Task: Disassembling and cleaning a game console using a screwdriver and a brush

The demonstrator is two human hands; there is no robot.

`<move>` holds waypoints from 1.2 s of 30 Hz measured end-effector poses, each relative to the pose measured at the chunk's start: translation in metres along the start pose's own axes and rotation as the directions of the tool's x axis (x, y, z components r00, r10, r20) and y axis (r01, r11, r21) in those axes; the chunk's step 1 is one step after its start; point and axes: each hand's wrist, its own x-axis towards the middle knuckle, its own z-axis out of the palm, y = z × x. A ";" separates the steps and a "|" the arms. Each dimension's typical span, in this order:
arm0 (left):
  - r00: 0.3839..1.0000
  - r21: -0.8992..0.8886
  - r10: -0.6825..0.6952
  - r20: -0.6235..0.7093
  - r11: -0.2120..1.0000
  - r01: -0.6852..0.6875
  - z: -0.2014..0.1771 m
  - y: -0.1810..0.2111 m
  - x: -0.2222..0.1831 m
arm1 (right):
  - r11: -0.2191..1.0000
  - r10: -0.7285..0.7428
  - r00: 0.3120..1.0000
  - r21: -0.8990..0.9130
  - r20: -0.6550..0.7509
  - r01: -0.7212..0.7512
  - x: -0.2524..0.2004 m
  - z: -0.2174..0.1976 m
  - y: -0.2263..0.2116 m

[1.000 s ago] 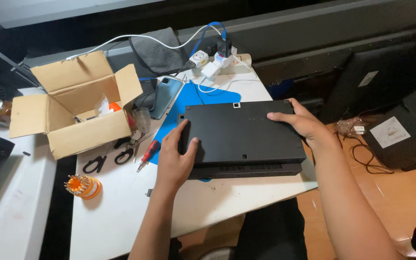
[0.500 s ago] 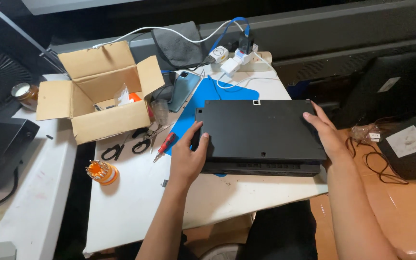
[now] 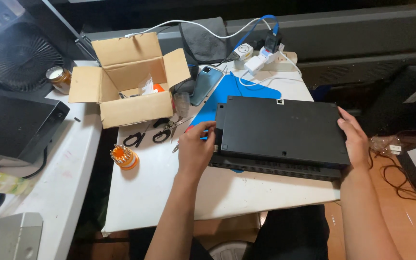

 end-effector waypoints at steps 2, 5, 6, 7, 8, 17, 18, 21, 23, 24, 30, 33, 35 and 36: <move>0.998 -0.004 0.049 -0.048 0.999 -0.049 -0.016 -0.008 0.000 | 0.999 -0.002 0.999 -0.046 -0.048 0.000 0.000 0.000 0.000; 0.986 0.017 0.088 -0.142 0.996 -0.087 -0.045 -0.015 -0.007 | 0.998 -0.004 0.995 -0.066 -0.103 -0.003 0.002 -0.002 0.008; 0.978 0.038 0.081 -0.193 0.996 -0.075 -0.056 -0.017 -0.010 | 0.999 -0.007 0.994 -0.043 -0.107 0.002 0.004 -0.002 0.011; 0.978 0.042 0.080 -0.193 0.996 -0.073 -0.062 -0.022 -0.015 | 0.999 -0.004 0.995 -0.041 -0.104 0.000 -0.002 0.000 0.005; 0.969 0.119 0.096 -0.229 0.990 -0.070 -0.068 -0.028 -0.020 | 0.999 0.014 0.991 -0.045 -0.134 -0.020 -0.007 0.003 0.000; 0.992 0.278 0.127 0.025 0.952 -0.129 -0.042 -0.031 -0.040 | 0.991 0.000 0.987 -0.130 -0.162 -0.022 0.001 -0.009 0.015; 0.984 0.244 0.177 0.021 0.953 -0.177 -0.039 -0.030 -0.041 | 0.984 -0.002 0.985 -0.174 -0.173 -0.028 0.001 -0.009 0.014; 0.985 0.165 0.137 0.102 0.974 -0.153 -0.048 -0.024 -0.041 | 0.992 -0.012 0.987 -0.129 -0.157 -0.008 0.003 -0.012 0.020; 0.983 0.138 0.146 0.112 0.977 -0.161 -0.047 -0.028 -0.042 | 0.989 -0.007 0.985 -0.145 -0.175 -0.019 -0.011 -0.002 0.004; 0.980 0.113 0.154 0.122 0.979 -0.168 -0.047 -0.031 -0.042 | 0.987 0.000 0.981 -0.161 -0.192 -0.031 -0.018 0.003 -0.005; 0.973 0.002 0.198 0.114 0.980 -0.200 -0.053 -0.010 -0.042 | 0.998 -0.028 0.984 -0.058 -0.179 0.018 -0.006 -0.001 0.013; 0.979 -0.066 0.171 0.114 0.984 -0.165 -0.054 0.002 -0.042 | 0.990 -0.106 0.990 -0.101 -0.096 0.096 0.004 -0.011 0.024; 0.965 -0.105 0.220 0.145 0.973 -0.206 -0.048 -0.003 -0.044 | 0.997 -0.064 0.998 -0.031 0.024 0.065 -0.024 0.007 -0.019; 0.949 -0.142 0.263 0.173 0.960 -0.240 -0.046 -0.006 -0.046 | 0.999 -0.026 0.988 0.032 0.151 0.022 -0.038 0.017 -0.040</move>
